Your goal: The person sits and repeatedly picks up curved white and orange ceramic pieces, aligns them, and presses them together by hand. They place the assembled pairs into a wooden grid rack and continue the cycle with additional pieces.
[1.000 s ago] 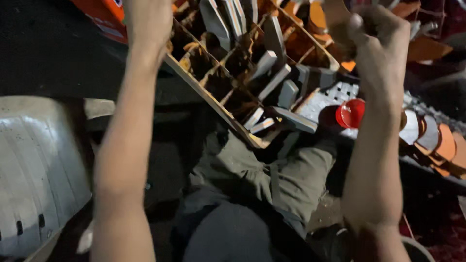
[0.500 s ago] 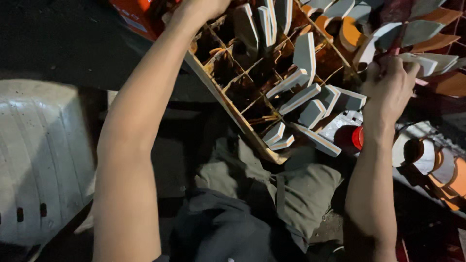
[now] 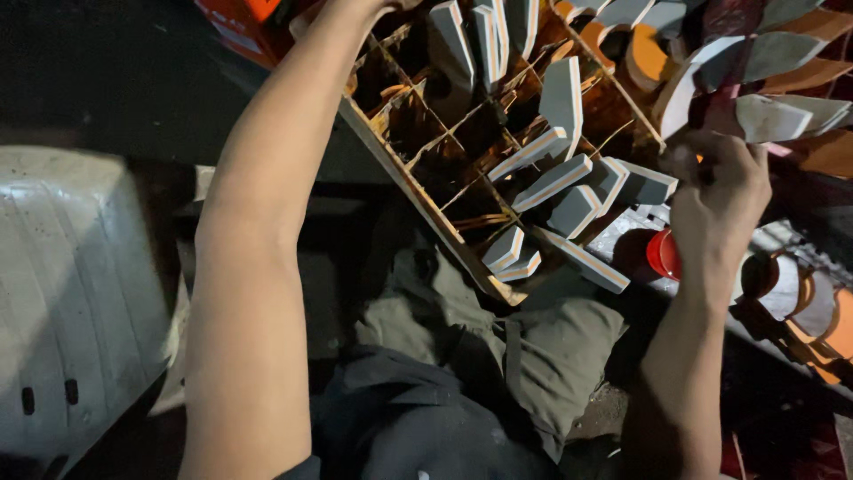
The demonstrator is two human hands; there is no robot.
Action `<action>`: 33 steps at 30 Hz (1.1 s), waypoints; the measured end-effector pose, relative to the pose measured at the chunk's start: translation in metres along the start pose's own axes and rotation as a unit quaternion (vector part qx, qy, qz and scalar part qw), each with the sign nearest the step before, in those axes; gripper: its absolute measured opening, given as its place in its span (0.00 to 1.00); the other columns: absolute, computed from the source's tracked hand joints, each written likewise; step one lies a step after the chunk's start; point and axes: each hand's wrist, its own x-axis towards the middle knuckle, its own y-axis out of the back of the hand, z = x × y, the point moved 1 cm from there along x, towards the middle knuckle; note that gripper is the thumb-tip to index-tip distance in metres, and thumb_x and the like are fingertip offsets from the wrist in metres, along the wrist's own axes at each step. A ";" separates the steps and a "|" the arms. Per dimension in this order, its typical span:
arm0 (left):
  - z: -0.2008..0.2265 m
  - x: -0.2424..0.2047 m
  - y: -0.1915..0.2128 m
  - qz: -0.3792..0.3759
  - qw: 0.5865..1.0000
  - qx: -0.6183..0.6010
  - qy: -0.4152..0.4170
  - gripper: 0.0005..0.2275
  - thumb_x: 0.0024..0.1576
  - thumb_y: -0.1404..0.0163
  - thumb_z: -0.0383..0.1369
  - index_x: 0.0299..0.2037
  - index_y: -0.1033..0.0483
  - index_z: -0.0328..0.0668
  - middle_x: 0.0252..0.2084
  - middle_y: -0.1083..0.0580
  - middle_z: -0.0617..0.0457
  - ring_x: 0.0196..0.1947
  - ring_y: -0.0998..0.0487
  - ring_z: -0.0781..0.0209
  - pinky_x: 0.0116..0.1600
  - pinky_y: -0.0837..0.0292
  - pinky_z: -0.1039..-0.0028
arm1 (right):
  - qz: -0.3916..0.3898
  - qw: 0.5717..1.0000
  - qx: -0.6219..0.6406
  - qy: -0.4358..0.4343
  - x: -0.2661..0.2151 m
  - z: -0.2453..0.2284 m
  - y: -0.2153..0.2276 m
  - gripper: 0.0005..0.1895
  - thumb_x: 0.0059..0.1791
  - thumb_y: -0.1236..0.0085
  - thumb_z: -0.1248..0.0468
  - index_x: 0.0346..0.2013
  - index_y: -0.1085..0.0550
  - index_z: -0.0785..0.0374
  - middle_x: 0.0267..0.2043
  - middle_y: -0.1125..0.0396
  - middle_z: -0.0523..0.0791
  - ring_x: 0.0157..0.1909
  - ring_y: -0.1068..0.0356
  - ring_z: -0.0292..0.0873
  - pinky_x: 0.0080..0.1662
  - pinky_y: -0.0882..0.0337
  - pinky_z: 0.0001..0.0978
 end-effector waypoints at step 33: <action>-0.014 -0.073 -0.029 0.058 0.994 0.005 -0.089 0.20 0.55 0.42 0.28 0.59 0.24 0.42 0.54 0.23 0.45 0.55 0.22 0.50 0.62 0.29 0.59 | -0.024 0.995 0.080 0.058 -0.036 -0.071 0.025 0.08 0.54 0.44 0.81 0.47 0.24 0.72 0.52 0.31 0.45 0.50 0.30 0.34 0.52 0.30 0.23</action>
